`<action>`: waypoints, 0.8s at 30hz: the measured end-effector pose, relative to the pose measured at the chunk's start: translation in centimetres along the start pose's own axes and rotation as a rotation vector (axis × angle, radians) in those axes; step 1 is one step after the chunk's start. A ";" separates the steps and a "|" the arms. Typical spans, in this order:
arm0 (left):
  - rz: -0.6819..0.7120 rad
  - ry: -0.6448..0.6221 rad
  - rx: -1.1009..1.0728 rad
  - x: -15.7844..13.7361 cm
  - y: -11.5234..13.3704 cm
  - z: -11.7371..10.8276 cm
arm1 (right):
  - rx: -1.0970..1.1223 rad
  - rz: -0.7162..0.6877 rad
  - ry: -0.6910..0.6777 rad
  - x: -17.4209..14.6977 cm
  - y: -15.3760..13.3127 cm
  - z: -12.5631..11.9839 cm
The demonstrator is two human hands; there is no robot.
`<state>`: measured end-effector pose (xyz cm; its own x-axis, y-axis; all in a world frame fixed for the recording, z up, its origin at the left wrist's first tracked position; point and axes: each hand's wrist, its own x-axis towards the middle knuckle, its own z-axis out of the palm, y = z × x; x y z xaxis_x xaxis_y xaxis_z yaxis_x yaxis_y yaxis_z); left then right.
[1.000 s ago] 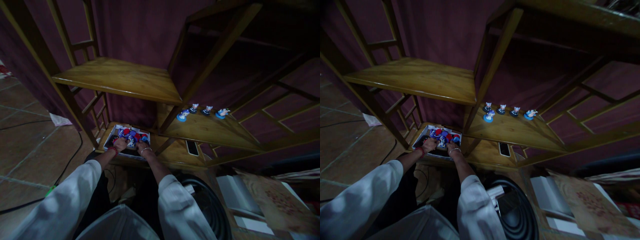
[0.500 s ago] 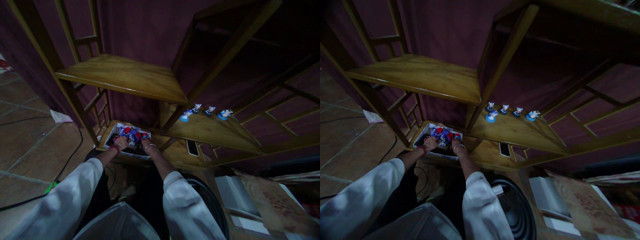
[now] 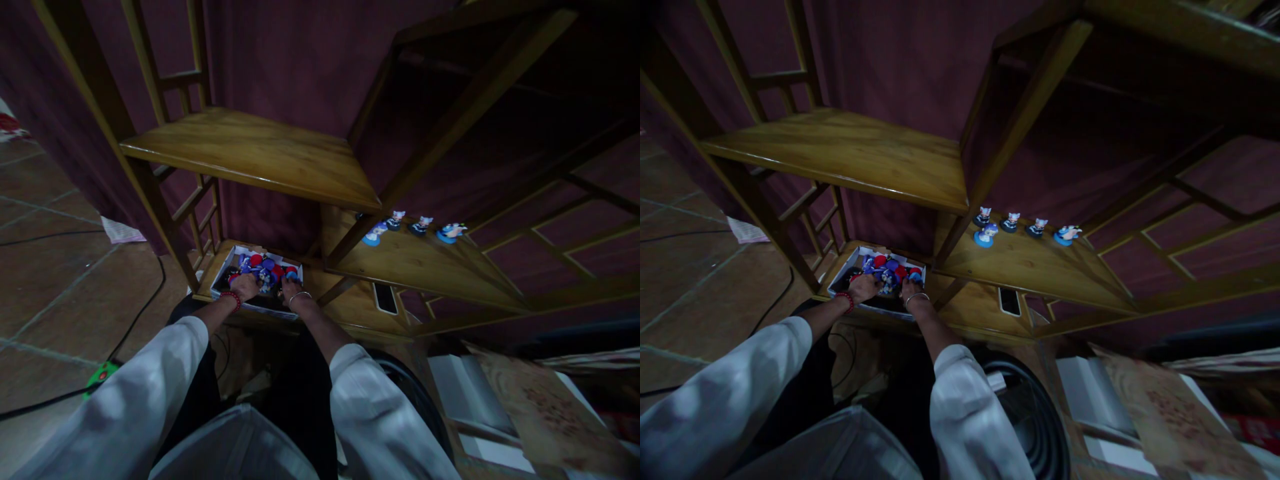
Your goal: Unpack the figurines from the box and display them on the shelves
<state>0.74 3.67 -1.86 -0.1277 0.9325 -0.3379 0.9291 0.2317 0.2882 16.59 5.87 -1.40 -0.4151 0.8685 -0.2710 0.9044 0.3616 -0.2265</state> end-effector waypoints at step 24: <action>-0.040 0.051 -0.034 -0.1 0.1 -0.3 | 0.386 0.098 0.124 0.3 0.1 1.4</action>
<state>0.72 3.70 -1.54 -0.1832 0.9349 -0.3040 0.9105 0.2779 0.3061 16.41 5.71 -2.84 -0.2920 0.9355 -0.1991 0.8260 0.1417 -0.5456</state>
